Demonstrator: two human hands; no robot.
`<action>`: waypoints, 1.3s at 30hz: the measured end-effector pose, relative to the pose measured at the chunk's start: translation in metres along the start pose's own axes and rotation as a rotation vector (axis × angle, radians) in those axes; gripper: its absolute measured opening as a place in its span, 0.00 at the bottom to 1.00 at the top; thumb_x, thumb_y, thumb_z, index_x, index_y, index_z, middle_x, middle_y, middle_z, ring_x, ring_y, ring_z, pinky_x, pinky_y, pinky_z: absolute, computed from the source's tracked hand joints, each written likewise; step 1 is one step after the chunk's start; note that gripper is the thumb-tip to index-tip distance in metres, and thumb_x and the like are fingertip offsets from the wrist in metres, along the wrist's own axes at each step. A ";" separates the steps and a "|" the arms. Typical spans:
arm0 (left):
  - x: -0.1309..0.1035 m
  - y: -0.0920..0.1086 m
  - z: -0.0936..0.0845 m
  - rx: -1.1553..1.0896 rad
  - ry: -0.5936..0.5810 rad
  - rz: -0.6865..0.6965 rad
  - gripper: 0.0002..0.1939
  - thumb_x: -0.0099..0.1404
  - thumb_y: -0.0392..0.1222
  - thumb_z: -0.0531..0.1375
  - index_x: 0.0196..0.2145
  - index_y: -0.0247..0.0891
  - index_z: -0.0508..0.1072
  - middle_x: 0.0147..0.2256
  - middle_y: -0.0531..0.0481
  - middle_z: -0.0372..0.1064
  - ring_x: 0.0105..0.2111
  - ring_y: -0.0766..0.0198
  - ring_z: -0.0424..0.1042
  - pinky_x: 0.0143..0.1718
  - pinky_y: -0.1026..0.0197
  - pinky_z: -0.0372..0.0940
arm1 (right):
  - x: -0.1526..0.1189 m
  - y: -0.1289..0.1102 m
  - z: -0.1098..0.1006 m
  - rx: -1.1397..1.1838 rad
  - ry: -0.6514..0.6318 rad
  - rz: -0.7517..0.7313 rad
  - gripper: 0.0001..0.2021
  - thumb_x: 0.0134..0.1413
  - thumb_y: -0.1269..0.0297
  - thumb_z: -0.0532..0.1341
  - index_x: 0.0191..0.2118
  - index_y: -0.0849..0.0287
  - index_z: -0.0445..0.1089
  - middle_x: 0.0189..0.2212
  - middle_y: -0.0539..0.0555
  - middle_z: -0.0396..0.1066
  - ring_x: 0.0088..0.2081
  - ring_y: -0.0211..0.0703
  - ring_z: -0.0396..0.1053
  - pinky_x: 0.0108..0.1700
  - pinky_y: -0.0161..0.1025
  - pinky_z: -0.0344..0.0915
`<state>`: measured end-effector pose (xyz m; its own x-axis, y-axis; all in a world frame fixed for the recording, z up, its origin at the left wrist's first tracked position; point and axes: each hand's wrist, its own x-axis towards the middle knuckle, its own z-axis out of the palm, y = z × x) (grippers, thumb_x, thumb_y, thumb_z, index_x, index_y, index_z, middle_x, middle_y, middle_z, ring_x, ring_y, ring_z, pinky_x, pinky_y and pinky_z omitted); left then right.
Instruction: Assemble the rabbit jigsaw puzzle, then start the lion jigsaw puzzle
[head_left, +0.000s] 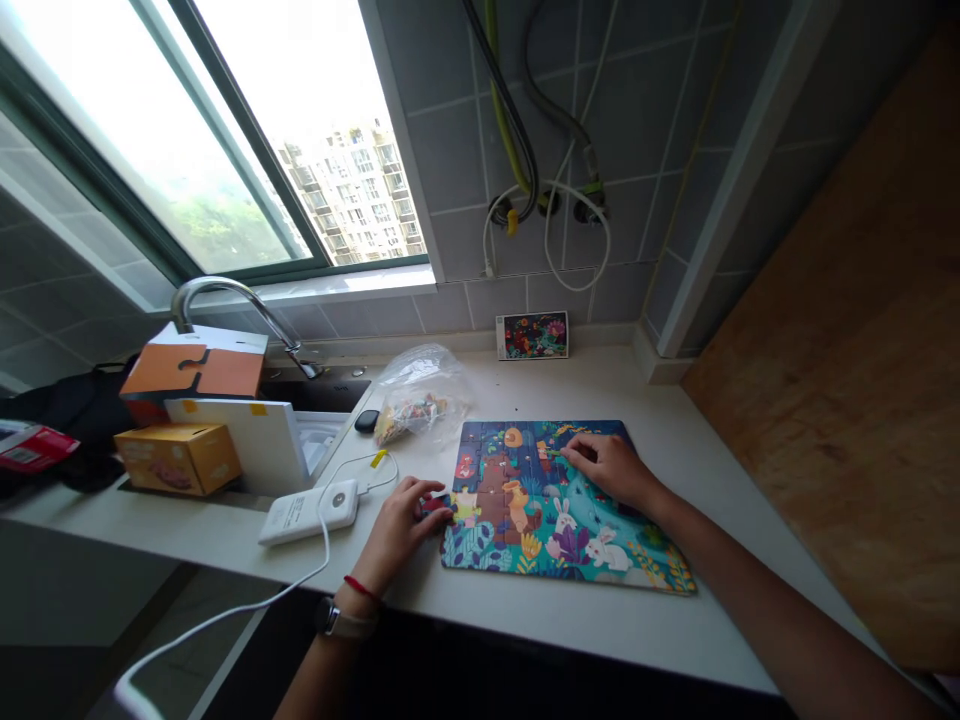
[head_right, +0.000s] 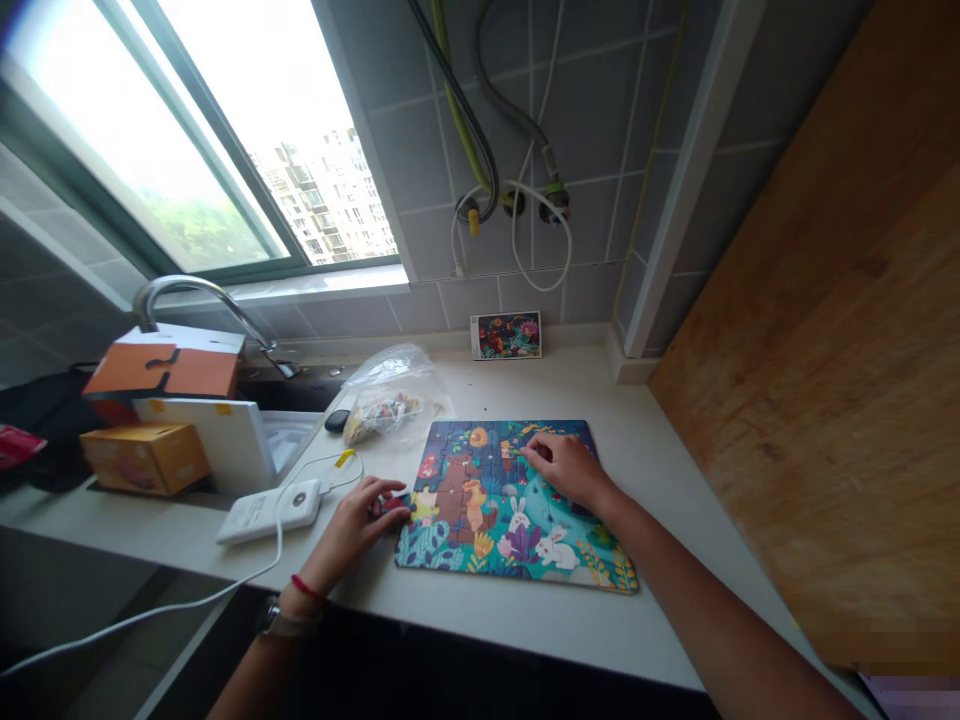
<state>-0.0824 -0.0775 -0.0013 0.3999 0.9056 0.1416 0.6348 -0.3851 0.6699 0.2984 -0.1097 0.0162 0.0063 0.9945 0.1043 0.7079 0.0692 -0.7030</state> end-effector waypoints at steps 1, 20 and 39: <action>0.002 0.000 -0.002 -0.014 0.015 -0.026 0.25 0.64 0.64 0.65 0.46 0.40 0.82 0.37 0.47 0.73 0.29 0.61 0.71 0.35 0.57 0.70 | 0.001 0.001 0.000 -0.004 0.006 -0.006 0.19 0.62 0.48 0.57 0.32 0.56 0.77 0.26 0.53 0.76 0.28 0.45 0.70 0.33 0.40 0.60; 0.000 0.024 0.014 -0.359 0.192 -0.265 0.22 0.60 0.60 0.66 0.35 0.36 0.78 0.30 0.46 0.79 0.19 0.62 0.73 0.19 0.63 0.65 | -0.001 0.014 0.006 -0.296 -0.100 -0.197 0.29 0.57 0.45 0.67 0.62 0.48 0.74 0.66 0.60 0.65 0.68 0.65 0.59 0.67 0.62 0.59; -0.013 0.023 0.034 -0.039 0.304 -0.100 0.11 0.71 0.48 0.60 0.42 0.43 0.81 0.34 0.51 0.80 0.28 0.62 0.75 0.32 0.62 0.65 | 0.003 0.022 0.004 -0.337 -0.148 -0.225 0.29 0.62 0.43 0.62 0.63 0.50 0.73 0.67 0.60 0.65 0.67 0.63 0.62 0.67 0.61 0.61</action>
<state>-0.0509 -0.1045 -0.0126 0.1170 0.9526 0.2807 0.6330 -0.2893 0.7181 0.3111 -0.1044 -0.0017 -0.2585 0.9599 0.1088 0.8715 0.2803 -0.4024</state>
